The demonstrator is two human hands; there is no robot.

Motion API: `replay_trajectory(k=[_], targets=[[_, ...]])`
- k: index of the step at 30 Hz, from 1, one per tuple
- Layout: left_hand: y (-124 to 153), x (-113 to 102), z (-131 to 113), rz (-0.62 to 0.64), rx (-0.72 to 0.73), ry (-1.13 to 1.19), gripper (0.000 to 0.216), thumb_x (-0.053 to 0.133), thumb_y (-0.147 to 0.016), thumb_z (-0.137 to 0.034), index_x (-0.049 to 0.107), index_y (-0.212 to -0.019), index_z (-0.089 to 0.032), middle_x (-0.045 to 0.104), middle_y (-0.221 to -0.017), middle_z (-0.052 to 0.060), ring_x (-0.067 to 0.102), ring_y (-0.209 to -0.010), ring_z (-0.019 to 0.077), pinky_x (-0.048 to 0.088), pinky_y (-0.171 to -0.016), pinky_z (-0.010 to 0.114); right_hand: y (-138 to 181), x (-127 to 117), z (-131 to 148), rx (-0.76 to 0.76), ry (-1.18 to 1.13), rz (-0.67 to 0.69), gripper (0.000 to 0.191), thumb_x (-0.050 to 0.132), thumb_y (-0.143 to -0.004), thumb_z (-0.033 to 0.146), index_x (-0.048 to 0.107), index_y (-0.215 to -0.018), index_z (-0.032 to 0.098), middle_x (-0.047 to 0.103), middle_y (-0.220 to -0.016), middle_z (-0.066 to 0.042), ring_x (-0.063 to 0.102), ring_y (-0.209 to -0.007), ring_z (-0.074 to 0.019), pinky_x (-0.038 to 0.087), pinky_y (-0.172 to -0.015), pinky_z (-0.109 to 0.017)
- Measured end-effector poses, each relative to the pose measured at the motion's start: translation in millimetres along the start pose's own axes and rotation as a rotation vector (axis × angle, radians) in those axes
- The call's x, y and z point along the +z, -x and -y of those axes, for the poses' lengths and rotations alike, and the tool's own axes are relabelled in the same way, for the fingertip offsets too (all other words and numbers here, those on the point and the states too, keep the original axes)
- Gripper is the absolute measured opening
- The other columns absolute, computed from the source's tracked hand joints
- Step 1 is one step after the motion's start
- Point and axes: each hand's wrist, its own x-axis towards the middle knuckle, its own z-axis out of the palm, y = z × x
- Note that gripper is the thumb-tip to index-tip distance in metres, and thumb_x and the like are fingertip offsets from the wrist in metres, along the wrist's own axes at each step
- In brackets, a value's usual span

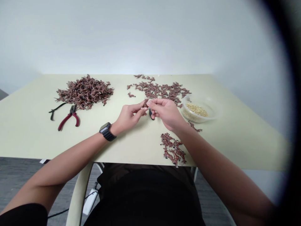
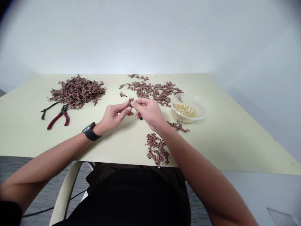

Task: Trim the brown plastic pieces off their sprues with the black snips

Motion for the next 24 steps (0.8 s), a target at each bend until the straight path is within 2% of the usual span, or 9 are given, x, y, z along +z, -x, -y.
replay_trajectory(k=[4, 8, 11, 14, 17, 20, 24], targets=[[-3.4, -0.5, -5.1, 0.093, -0.132, 0.272, 0.052, 0.069, -0.098, -0.053, 0.074, -0.135, -0.016, 0.082, -0.104, 0.01, 0.08, -0.087, 0.0194, 0.065, -0.086, 0.032, 1.4, -5.7, 8.5, -0.066, 0.104, 0.041, 0.033, 0.084, -0.084, 0.051, 0.075, -0.088, 0.018, 0.069, -0.08, -0.003, 0.056, -0.057, -0.0115, 0.049, -0.055, -0.03], [-5.4, -3.0, -7.4, 0.165, -0.255, 0.532, 0.047, 0.073, -0.096, -0.053, 0.079, -0.12, -0.014, 0.079, -0.118, 0.016, 0.08, -0.088, 0.0193, 0.066, -0.088, 0.034, 3.7, -9.9, 13.0, -0.209, 0.311, 0.005, 0.027, 0.079, -0.089, 0.046, 0.074, -0.095, 0.02, 0.071, -0.084, -0.004, 0.059, -0.061, -0.0136, 0.051, -0.056, -0.03], [-5.5, -4.2, -6.7, 0.184, -0.29, 0.623, 0.045, 0.074, -0.096, -0.051, 0.079, -0.122, -0.014, 0.075, -0.128, 0.018, 0.079, -0.087, 0.0174, 0.066, -0.089, 0.033, 5.4, -10.2, 13.7, -0.359, 0.442, -0.051, 0.018, 0.074, -0.093, 0.038, 0.073, -0.099, 0.021, 0.068, -0.083, -0.004, 0.061, -0.07, -0.0167, 0.05, -0.059, -0.03], [-5.4, -4.7, -6.0, 0.212, -0.297, 0.663, 0.044, 0.073, -0.097, -0.05, 0.078, -0.123, -0.015, 0.074, -0.131, 0.018, 0.079, -0.088, 0.0174, 0.066, -0.09, 0.034, 6.8, -9.7, 15.1, -0.495, 0.575, -0.056, 0.009, 0.07, -0.094, 0.031, 0.073, -0.093, 0.023, 0.069, -0.087, -0.005, 0.061, -0.08, -0.0194, 0.048, -0.062, -0.031], [-5.4, -4.6, -7.5, 0.242, -0.298, 0.651, 0.046, 0.072, -0.097, -0.052, 0.079, -0.123, -0.016, 0.074, -0.13, 0.018, 0.08, -0.091, 0.019, 0.066, -0.091, 0.035, 7.8, -9.4, 16.5, -0.571, 0.671, -0.043, 0.01, 0.068, -0.095, 0.029, 0.072, -0.089, 0.023, 0.07, -0.089, -0.006, 0.062, -0.083, -0.0207, 0.049, -0.067, -0.033], [-4.7, -4.3, -8.7, 0.236, -0.262, 0.573, 0.048, 0.07, -0.098, -0.054, 0.078, -0.125, -0.016, 0.079, -0.119, 0.016, 0.08, -0.09, 0.0202, 0.066, -0.09, 0.036, 7.9, -8.0, 14.8, -0.51, 0.63, -0.042, 0.012, 0.069, -0.095, 0.033, 0.072, -0.09, 0.023, 0.071, -0.087, -0.005, 0.063, -0.079, -0.02, 0.05, -0.066, -0.034], [-1.7, -4.7, -3.6, 0.112, -0.091, 0.187, 0.045, 0.068, -0.099, -0.052, 0.079, -0.126, -0.018, 0.082, -0.106, 0.011, 0.08, -0.088, 0.02, 0.064, -0.086, 0.032, 4.8, -4.5, 8.3, -0.184, 0.297, 0.02, 0.026, 0.075, -0.091, 0.046, 0.071, -0.089, 0.02, 0.068, -0.079, -0.004, 0.058, -0.061, -0.0144, 0.049, -0.058, -0.032]])
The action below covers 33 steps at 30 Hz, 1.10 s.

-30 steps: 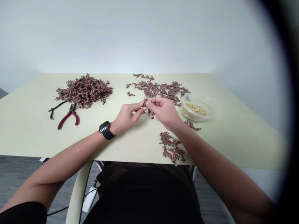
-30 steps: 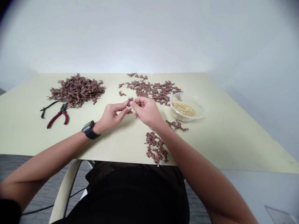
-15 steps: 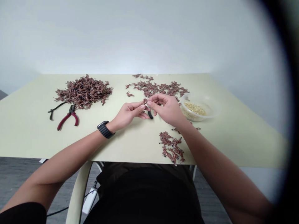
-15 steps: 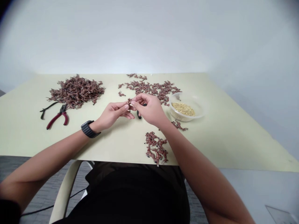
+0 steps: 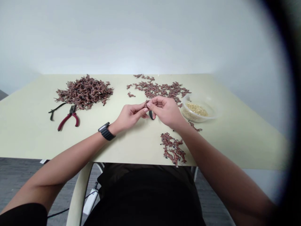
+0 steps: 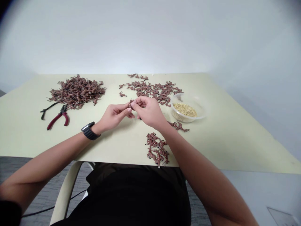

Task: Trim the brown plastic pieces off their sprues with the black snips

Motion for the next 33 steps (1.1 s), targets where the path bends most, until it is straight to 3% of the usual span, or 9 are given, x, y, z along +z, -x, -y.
replay_trajectory(k=[3, 5, 9, 13, 22, 25, 28, 31, 33], targets=[[1.3, -1.0, 4.4, -0.121, 0.145, -0.27, 0.041, 0.07, -0.098, -0.048, 0.08, -0.126, -0.02, 0.081, -0.116, 0.011, 0.079, -0.093, 0.0203, 0.063, -0.086, 0.03, -3.2, 1.5, -3.5, 0.185, -0.25, 0.056, 0.037, 0.086, -0.08, 0.052, 0.072, -0.083, 0.018, 0.062, -0.073, -0.002, 0.053, -0.058, -0.0116, 0.047, -0.055, -0.03], [1.0, -0.1, 4.6, -0.129, 0.141, -0.25, 0.044, 0.069, -0.099, -0.047, 0.076, -0.133, -0.019, 0.081, -0.116, 0.011, 0.079, -0.092, 0.0199, 0.063, -0.086, 0.03, -4.6, 0.5, -4.0, 0.221, -0.307, 0.056, 0.039, 0.09, -0.076, 0.052, 0.073, -0.082, 0.018, 0.062, -0.074, -0.002, 0.052, -0.058, -0.0111, 0.047, -0.054, -0.029], [-1.4, 4.3, 1.4, -0.05, -0.007, 0.03, 0.052, 0.067, -0.1, -0.05, 0.07, -0.141, -0.018, 0.082, -0.108, 0.01, 0.08, -0.088, 0.0193, 0.065, -0.086, 0.032, -3.7, -2.4, -2.0, 0.036, -0.088, -0.054, 0.028, 0.082, -0.086, 0.046, 0.075, -0.088, 0.019, 0.07, -0.084, -0.005, 0.056, -0.059, -0.0124, 0.048, -0.055, -0.031], [-3.4, 4.8, 0.3, -0.015, -0.07, 0.192, 0.05, 0.07, -0.098, -0.053, 0.076, -0.132, -0.017, 0.079, -0.119, 0.012, 0.08, -0.088, 0.019, 0.067, -0.088, 0.033, -1.0, -3.2, 0.8, -0.181, 0.147, -0.139, 0.015, 0.075, -0.091, 0.036, 0.076, -0.095, 0.022, 0.071, -0.087, -0.005, 0.062, -0.075, -0.0184, 0.051, -0.061, -0.032], [-1.0, 6.8, -6.5, 0.019, -0.055, 0.145, 0.047, 0.069, -0.098, -0.054, 0.079, -0.124, -0.016, 0.081, -0.112, 0.012, 0.081, -0.086, 0.0205, 0.067, -0.085, 0.033, 1.0, -7.5, 5.0, -0.358, 0.416, -0.071, 0.008, 0.066, -0.095, 0.028, 0.072, -0.091, 0.023, 0.071, -0.091, -0.006, 0.062, -0.084, -0.0207, 0.048, -0.067, -0.033], [1.3, 5.1, 0.0, -0.061, 0.054, -0.085, 0.041, 0.066, -0.101, -0.048, 0.079, -0.126, -0.019, 0.081, -0.114, 0.011, 0.081, -0.09, 0.0214, 0.066, -0.087, 0.034, 1.2, -4.8, 4.3, -0.219, 0.271, -0.046, 0.012, 0.069, -0.094, 0.033, 0.07, -0.09, 0.021, 0.07, -0.087, -0.005, 0.061, -0.075, -0.0184, 0.048, -0.066, -0.033], [1.7, -1.5, 7.9, -0.116, 0.24, -0.345, 0.036, 0.068, -0.101, -0.039, 0.077, -0.132, -0.022, 0.076, -0.133, 0.01, 0.076, -0.117, 0.025, 0.061, -0.106, 0.04, -0.3, -2.9, 2.7, 0.062, -0.068, 0.072, 0.026, 0.076, -0.09, 0.043, 0.069, -0.085, 0.02, 0.062, -0.075, -0.002, 0.053, -0.061, -0.0138, 0.046, -0.059, -0.032], [0.4, -7.3, 10.3, -0.092, 0.368, -0.435, 0.041, 0.069, -0.099, -0.032, 0.071, -0.14, -0.025, 0.067, -0.147, 0.009, 0.068, -0.133, 0.0247, 0.053, -0.118, 0.042, -2.8, -4.4, 0.5, 0.246, -0.342, 0.202, 0.037, 0.087, -0.08, 0.05, 0.068, -0.081, 0.018, 0.053, -0.069, 0.002, 0.047, -0.059, -0.0115, 0.042, -0.055, -0.03], [-0.4, -7.5, 9.2, -0.117, 0.373, -0.422, 0.042, 0.068, -0.1, -0.031, 0.071, -0.141, -0.024, 0.068, -0.145, 0.01, 0.069, -0.131, 0.0243, 0.055, -0.116, 0.041, -3.8, -5.9, -0.5, 0.266, -0.379, 0.217, 0.039, 0.089, -0.077, 0.051, 0.069, -0.081, 0.018, 0.055, -0.072, 0.0, 0.047, -0.061, -0.0111, 0.043, -0.055, -0.029]])
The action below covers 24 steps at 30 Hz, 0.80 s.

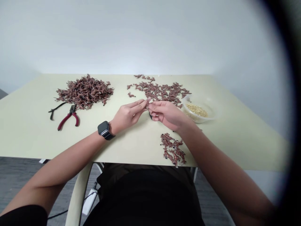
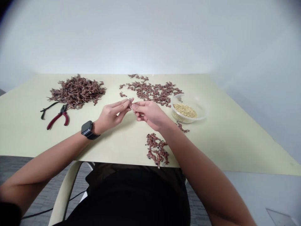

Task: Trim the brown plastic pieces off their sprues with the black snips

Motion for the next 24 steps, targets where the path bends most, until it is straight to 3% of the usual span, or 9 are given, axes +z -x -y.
replay_trajectory(k=[2, 6, 9, 13, 17, 22, 24], targets=[[-1.0, 1.7, -2.7, -0.032, -0.088, 0.053, 0.042, 0.067, -0.102, -0.035, 0.071, -0.141, -0.021, 0.073, -0.137, 0.012, 0.075, -0.119, 0.0237, 0.06, -0.107, 0.037, 0.2, -0.5, -0.1, -0.079, 0.11, -0.08, 0.035, 0.086, -0.082, 0.05, 0.072, -0.086, 0.018, 0.062, -0.079, -0.002, 0.05, -0.061, -0.0115, 0.044, -0.056, -0.03], [-3.0, 5.7, -9.0, -0.007, -0.312, 0.272, 0.045, 0.067, -0.102, -0.046, 0.073, -0.137, -0.018, 0.08, -0.12, 0.012, 0.081, -0.086, 0.019, 0.066, -0.085, 0.03, 2.1, 2.2, -0.5, -0.392, 0.484, -0.316, 0.02, 0.077, -0.09, 0.039, 0.075, -0.097, 0.02, 0.07, -0.09, -0.005, 0.06, -0.072, -0.0164, 0.048, -0.061, -0.031], [-5.1, 6.0, -12.7, 0.02, -0.362, 0.381, 0.047, 0.07, -0.099, -0.05, 0.076, -0.132, -0.017, 0.083, -0.106, 0.01, 0.081, -0.083, 0.0187, 0.066, -0.083, 0.029, 3.3, 3.8, 0.4, -0.542, 0.674, -0.332, 0.011, 0.071, -0.094, 0.031, 0.075, -0.095, 0.021, 0.071, -0.087, -0.004, 0.061, -0.078, -0.0177, 0.046, -0.064, -0.03], [-5.6, 6.1, -14.9, 0.059, -0.362, 0.426, 0.047, 0.068, -0.1, -0.05, 0.076, -0.131, -0.015, 0.083, -0.096, 0.009, 0.081, -0.082, 0.0183, 0.066, -0.081, 0.029, 4.9, 4.1, 3.0, -0.613, 0.775, -0.298, 0.009, 0.067, -0.094, 0.024, 0.074, -0.088, 0.021, 0.071, -0.085, -0.003, 0.058, -0.074, -0.0161, 0.043, -0.064, -0.03], [-2.4, 5.6, -8.0, 0.067, -0.272, 0.306, 0.041, 0.065, -0.103, -0.044, 0.076, -0.133, -0.017, 0.083, -0.107, 0.011, 0.082, -0.083, 0.0191, 0.067, -0.079, 0.028, 5.4, 5.7, 3.5, -0.502, 0.606, -0.267, 0.008, 0.071, -0.09, 0.026, 0.072, -0.086, 0.02, 0.067, -0.083, -0.004, 0.057, -0.072, -0.0157, 0.043, -0.06, -0.029], [-0.9, -0.1, 7.2, 0.003, 0.115, -0.068, 0.037, 0.068, -0.101, -0.027, 0.074, -0.136, -0.019, 0.073, -0.138, 0.013, 0.076, -0.119, 0.024, 0.062, -0.105, 0.035, -0.5, 4.0, 0.5, -0.055, 0.069, -0.078, 0.029, 0.084, -0.08, 0.04, 0.066, -0.074, 0.018, 0.054, -0.068, 0.001, 0.044, -0.056, -0.01, 0.036, -0.05, -0.027], [-1.2, -0.5, 8.7, -0.015, 0.119, -0.065, 0.039, 0.068, -0.1, -0.025, 0.072, -0.139, -0.02, 0.073, -0.137, 0.012, 0.076, -0.118, 0.023, 0.062, -0.105, 0.035, -3.0, 2.4, -1.1, -0.02, 0.013, -0.049, 0.032, 0.087, -0.078, 0.043, 0.068, -0.077, 0.017, 0.054, -0.069, 0.001, 0.043, -0.056, -0.0094, 0.035, -0.049, -0.027]])
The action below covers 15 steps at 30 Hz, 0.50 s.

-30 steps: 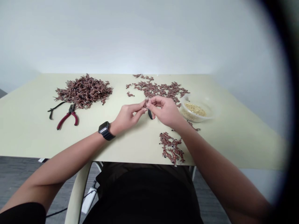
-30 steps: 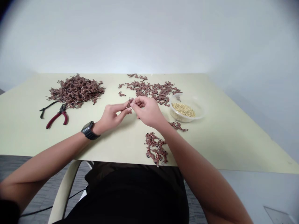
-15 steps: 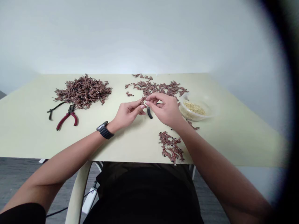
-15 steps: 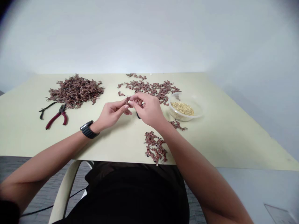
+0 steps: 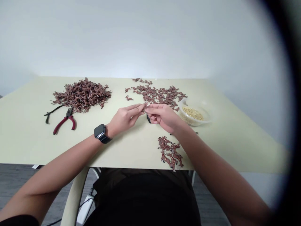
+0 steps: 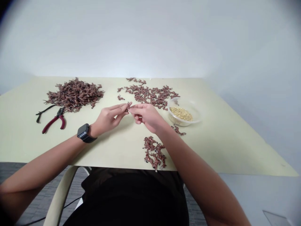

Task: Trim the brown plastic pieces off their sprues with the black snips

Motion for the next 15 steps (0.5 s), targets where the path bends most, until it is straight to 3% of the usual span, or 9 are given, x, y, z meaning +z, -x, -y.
replay_trajectory(k=[4, 8, 11, 15], targets=[[-3.3, 3.4, -9.6, 0.009, -0.316, 0.281, 0.038, 0.071, -0.1, -0.037, 0.076, -0.134, -0.019, 0.08, -0.121, 0.012, 0.082, -0.084, 0.0191, 0.067, -0.078, 0.028, 0.9, -0.4, -1.0, -0.281, 0.296, -0.187, 0.027, 0.082, -0.085, 0.042, 0.073, -0.091, 0.018, 0.067, -0.083, -0.004, 0.054, -0.066, -0.0132, 0.045, -0.057, -0.028], [-8.7, 5.8, -21.9, 0.085, -0.491, 0.56, 0.045, 0.07, -0.099, -0.047, 0.078, -0.129, -0.015, 0.082, -0.108, 0.012, 0.082, -0.079, 0.0204, 0.068, -0.076, 0.031, 6.1, 1.6, 0.2, -0.441, 0.542, -0.2, 0.016, 0.072, -0.093, 0.036, 0.073, -0.091, 0.02, 0.067, -0.083, -0.004, 0.059, -0.076, -0.0163, 0.047, -0.063, -0.03], [-7.7, 6.8, -21.5, 0.086, -0.499, 0.572, 0.045, 0.07, -0.1, -0.048, 0.077, -0.13, -0.015, 0.083, -0.104, 0.012, 0.081, -0.08, 0.0204, 0.068, -0.077, 0.032, 6.5, 3.4, -0.6, -0.363, 0.463, -0.182, 0.017, 0.072, -0.093, 0.037, 0.071, -0.092, 0.02, 0.067, -0.083, -0.004, 0.058, -0.07, -0.0151, 0.047, -0.061, -0.03], [-0.5, 7.2, -11.4, 0.018, -0.315, 0.251, 0.039, 0.069, -0.101, -0.039, 0.075, -0.135, -0.02, 0.082, -0.112, 0.011, 0.081, -0.091, 0.0204, 0.066, -0.085, 0.032, 4.3, 5.3, 0.7, -0.068, 0.114, -0.095, 0.027, 0.081, -0.086, 0.042, 0.069, -0.084, 0.017, 0.062, -0.076, -0.002, 0.05, -0.058, -0.0108, 0.042, -0.052, -0.028]])
